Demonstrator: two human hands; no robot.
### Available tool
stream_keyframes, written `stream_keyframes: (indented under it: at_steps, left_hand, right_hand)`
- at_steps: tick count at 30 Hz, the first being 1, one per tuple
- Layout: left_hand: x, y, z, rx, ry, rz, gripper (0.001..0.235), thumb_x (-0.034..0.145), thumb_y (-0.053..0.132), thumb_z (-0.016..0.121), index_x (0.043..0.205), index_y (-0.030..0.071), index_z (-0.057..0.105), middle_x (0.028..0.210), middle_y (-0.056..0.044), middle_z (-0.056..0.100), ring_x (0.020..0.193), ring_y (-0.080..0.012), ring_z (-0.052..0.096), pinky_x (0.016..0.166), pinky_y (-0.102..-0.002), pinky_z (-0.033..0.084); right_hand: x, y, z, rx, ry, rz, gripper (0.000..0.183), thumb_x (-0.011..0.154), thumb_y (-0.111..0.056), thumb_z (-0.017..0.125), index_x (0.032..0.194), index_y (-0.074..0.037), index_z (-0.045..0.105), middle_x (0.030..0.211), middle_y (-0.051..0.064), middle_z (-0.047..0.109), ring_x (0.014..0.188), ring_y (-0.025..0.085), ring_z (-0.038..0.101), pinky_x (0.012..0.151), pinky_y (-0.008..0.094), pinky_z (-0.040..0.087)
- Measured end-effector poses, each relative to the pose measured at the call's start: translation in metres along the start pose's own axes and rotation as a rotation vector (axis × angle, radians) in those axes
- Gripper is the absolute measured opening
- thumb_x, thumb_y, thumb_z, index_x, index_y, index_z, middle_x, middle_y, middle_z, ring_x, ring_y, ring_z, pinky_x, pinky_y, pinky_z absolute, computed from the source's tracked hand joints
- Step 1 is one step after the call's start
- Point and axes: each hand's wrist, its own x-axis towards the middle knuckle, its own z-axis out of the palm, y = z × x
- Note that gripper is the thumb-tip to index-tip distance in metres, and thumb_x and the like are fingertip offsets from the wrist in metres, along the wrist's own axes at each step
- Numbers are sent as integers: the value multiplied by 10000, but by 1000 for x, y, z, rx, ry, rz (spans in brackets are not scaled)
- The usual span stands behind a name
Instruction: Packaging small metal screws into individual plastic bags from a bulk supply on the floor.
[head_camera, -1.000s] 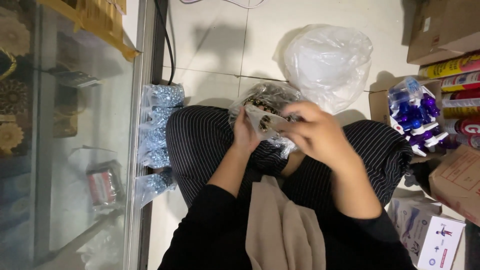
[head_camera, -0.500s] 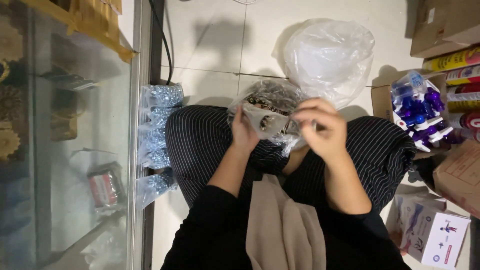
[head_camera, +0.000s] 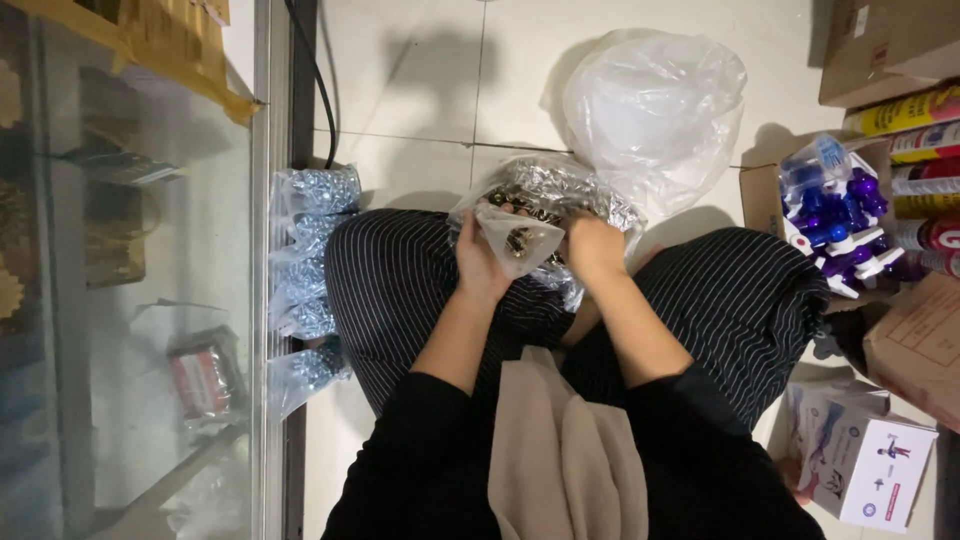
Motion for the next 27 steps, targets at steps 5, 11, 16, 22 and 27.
stream_keyframes:
  at_steps: [5, 11, 16, 22, 27]
  left_hand:
    - [12, -1, -14, 1, 22, 9, 376, 863, 456, 460, 1159, 226, 472, 1019, -76, 567, 988, -303, 543, 866, -474, 418]
    - [19, -5, -25, 77, 34, 67, 433, 850, 469, 490, 1167, 175, 461, 1015, -84, 583, 961, -274, 559, 860, -432, 432]
    - [9, -4, -11, 101, 1, 38, 481, 889, 446, 447, 1246, 127, 398, 1073, -87, 550, 1006, -256, 529, 889, -426, 412]
    - [7, -5, -5, 110, -12, -34, 411, 856, 478, 493, 1088, 142, 537, 1090, -71, 566, 1000, -242, 533, 896, -359, 412]
    - [9, -9, -14, 75, 7, -48, 390, 862, 441, 501, 1062, 109, 548, 1048, -77, 587, 972, -239, 542, 869, -359, 420]
  right_hand:
    - [-22, -5, -44, 68, -96, 9, 183, 744, -221, 599, 845, -83, 662, 722, 130, 633, 745, 330, 630, 666, 442, 490]
    - [-60, 1, -141, 698, 444, -435, 89, 817, -117, 636, 788, -37, 611, 701, 114, 525, 702, 315, 528, 691, 383, 421]
    - [-63, -18, -147, 701, 576, -757, 72, 785, -154, 650, 749, -92, 643, 796, 78, 484, 757, 275, 511, 710, 352, 426]
    - [-9, -35, -60, 527, 732, -914, 86, 769, -91, 671, 764, -30, 611, 732, 100, 540, 643, 297, 571, 558, 361, 461]
    - [-22, -27, -58, 392, 597, -906, 155, 634, -52, 672, 572, -55, 530, 872, 89, 558, 749, 302, 556, 608, 339, 442]
